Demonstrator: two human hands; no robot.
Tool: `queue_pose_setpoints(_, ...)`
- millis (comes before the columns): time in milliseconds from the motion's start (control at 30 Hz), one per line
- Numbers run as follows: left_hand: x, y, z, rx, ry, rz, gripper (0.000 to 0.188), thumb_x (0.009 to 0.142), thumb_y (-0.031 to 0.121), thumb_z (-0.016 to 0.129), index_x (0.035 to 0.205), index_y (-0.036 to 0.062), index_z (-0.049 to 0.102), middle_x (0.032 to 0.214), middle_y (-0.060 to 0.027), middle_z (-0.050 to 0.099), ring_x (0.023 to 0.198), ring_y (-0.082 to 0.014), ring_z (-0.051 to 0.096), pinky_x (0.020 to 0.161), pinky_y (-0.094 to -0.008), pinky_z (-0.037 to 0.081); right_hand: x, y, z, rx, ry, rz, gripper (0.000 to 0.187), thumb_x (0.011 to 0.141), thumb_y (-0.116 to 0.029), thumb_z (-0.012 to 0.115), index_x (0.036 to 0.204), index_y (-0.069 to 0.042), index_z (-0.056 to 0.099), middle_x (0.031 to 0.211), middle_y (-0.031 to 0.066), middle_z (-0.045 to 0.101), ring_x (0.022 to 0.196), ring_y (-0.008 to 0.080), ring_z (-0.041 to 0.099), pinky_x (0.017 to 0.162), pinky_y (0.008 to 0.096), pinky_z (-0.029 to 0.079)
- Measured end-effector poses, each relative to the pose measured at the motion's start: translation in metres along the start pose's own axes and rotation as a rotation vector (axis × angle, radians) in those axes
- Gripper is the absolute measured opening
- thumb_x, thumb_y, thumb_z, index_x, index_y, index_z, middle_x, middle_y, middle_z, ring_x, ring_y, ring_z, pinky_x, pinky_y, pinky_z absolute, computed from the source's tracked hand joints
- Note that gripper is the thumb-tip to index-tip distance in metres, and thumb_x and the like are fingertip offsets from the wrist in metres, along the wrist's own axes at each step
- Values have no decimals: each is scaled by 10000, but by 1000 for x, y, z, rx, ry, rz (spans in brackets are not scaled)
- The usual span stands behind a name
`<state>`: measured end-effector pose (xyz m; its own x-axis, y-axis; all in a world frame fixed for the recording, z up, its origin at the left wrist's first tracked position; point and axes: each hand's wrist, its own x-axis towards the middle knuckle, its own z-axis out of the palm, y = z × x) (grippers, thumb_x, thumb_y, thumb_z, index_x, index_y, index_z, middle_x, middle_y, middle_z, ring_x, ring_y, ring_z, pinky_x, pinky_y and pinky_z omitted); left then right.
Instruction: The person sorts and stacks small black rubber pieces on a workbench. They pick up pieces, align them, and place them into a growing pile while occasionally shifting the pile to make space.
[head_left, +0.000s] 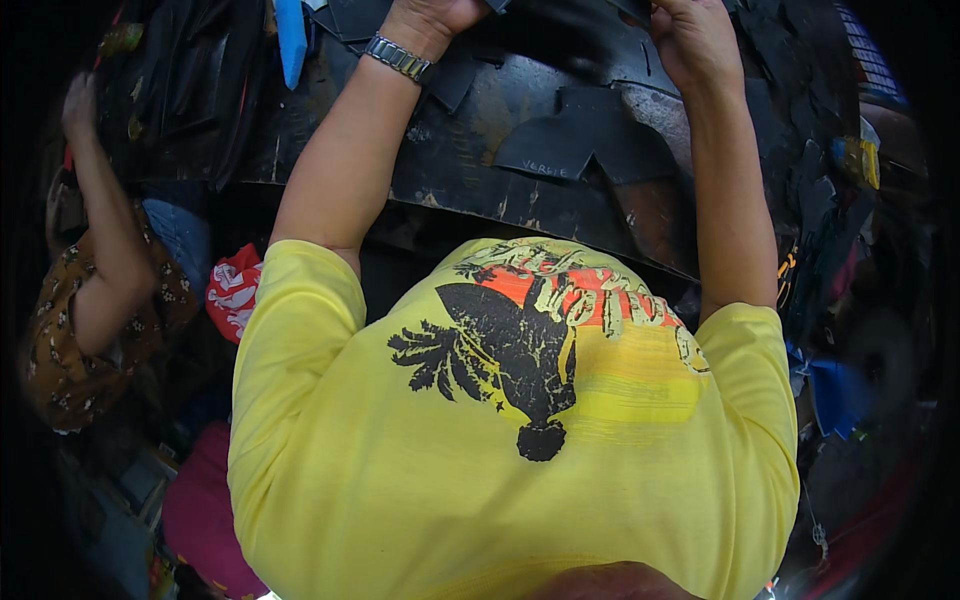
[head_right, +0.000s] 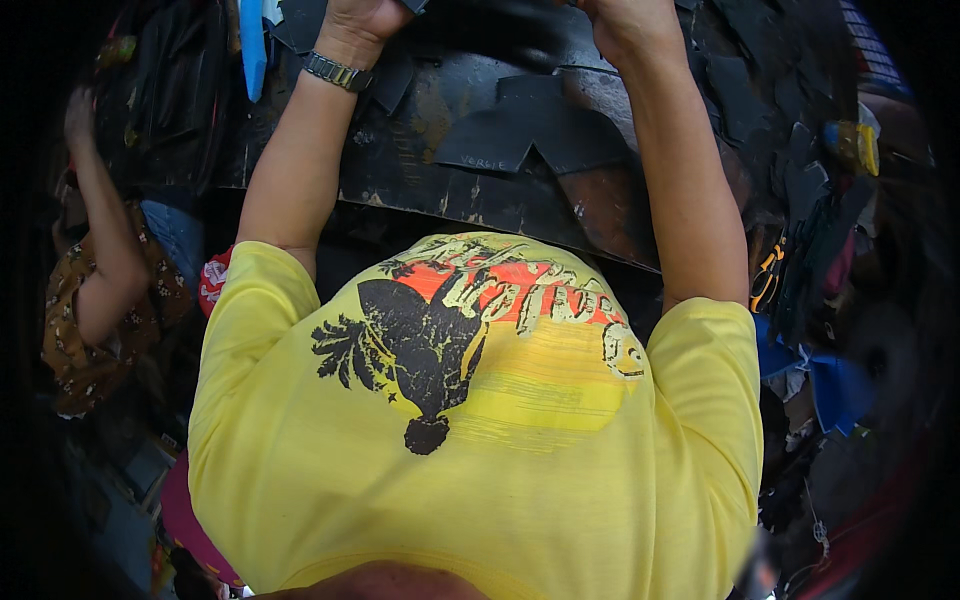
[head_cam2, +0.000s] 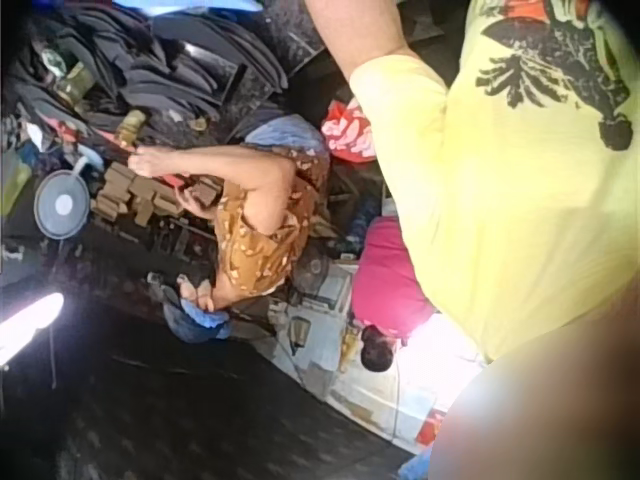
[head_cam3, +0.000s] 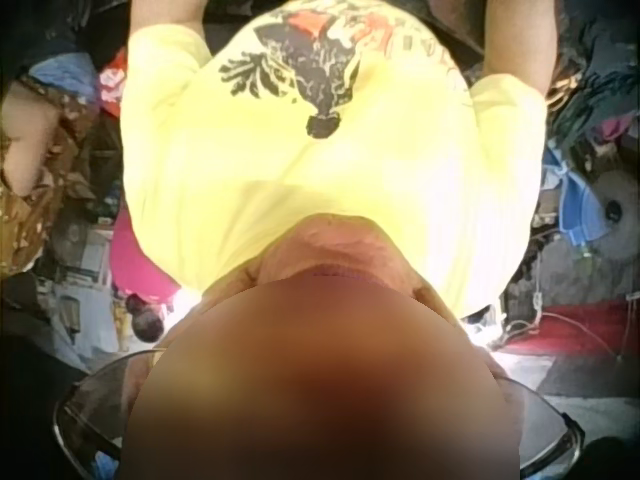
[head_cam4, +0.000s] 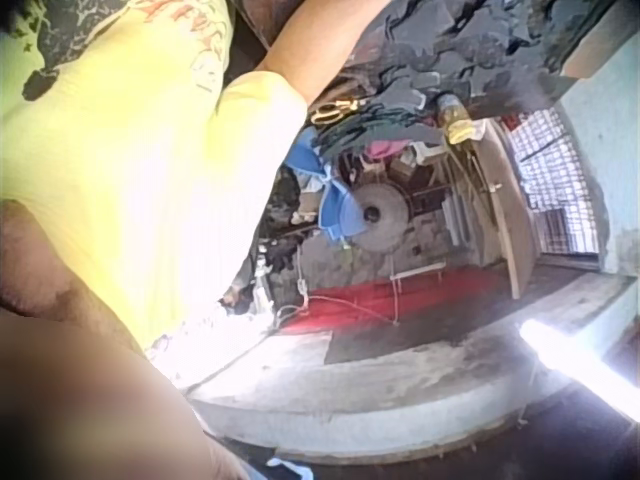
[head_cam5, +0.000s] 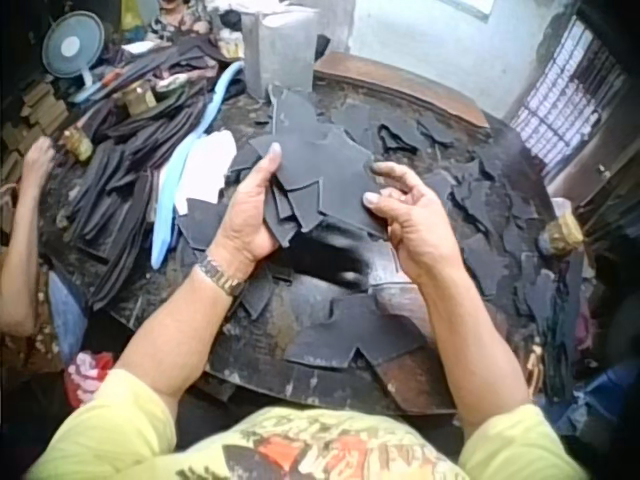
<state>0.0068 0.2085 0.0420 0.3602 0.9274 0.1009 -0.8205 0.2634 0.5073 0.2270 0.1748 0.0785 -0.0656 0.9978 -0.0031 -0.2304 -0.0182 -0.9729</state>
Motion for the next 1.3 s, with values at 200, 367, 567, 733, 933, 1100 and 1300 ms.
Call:
queue_pose_setpoints(200,2,0,-7,-40,4,-29,390,1011,328,581,1249,20,613,1167,-113,702,1034,-256,694,948,-399,557,-1,-4,4,-22,23,36,395,842,35,707,1208,-80,610,832,-56,557,615,1,518,456,116,355)
queue_pose_setpoints(367,2,0,-6,-8,45,-14,397,1016,305,569,1265,-3,604,1195,-132,695,1069,-269,688,987,-411,540,0,-3,0,4,-3,55,416,834,25,720,1222,-76,609,847,-57,555,612,-3,512,443,120,348)
queue_pose_setpoints(567,1,0,-2,-1,34,-16,442,1031,334,535,1296,-16,583,1235,-149,676,1104,-286,676,1010,-427,528,-1,-4,-9,30,-45,67,458,822,17,729,1249,-75,592,845,-59,551,600,-2,504,450,127,354)
queue_pose_setpoints(733,0,0,-3,26,12,-9,462,1035,355,524,1304,-16,574,1241,-147,672,1116,-285,670,1002,-431,534,-6,-4,-21,-12,-6,123,332,828,-2,732,1144,-81,669,818,-68,568,644,-3,500,490,135,344)
queue_pose_setpoints(933,1,2,-6,13,52,-9,441,1033,336,527,1298,-13,575,1235,-144,675,1113,-284,671,1001,-431,532,-22,-2,-40,-16,-22,166,294,843,-25,704,1134,-56,679,865,2,648,707,71,582,612,201,450)
queue_pose_setpoints(1100,-1,-1,-4,28,146,-15,395,1033,288,518,1278,-14,586,1227,-160,674,1099,-306,672,995,-448,533,-39,-3,-49,-127,-11,96,281,854,-74,743,1131,-116,724,829,-74,599,696,18,510,631,150,401)
queue_pose_setpoints(1300,-3,-2,-9,148,199,-31,419,1050,276,501,1338,-25,540,1305,-190,633,1181,-314,639,1030,-446,522,-43,-8,-55,-48,2,197,315,847,-32,742,1155,-88,706,848,-60,606,712,13,538,623,155,430)
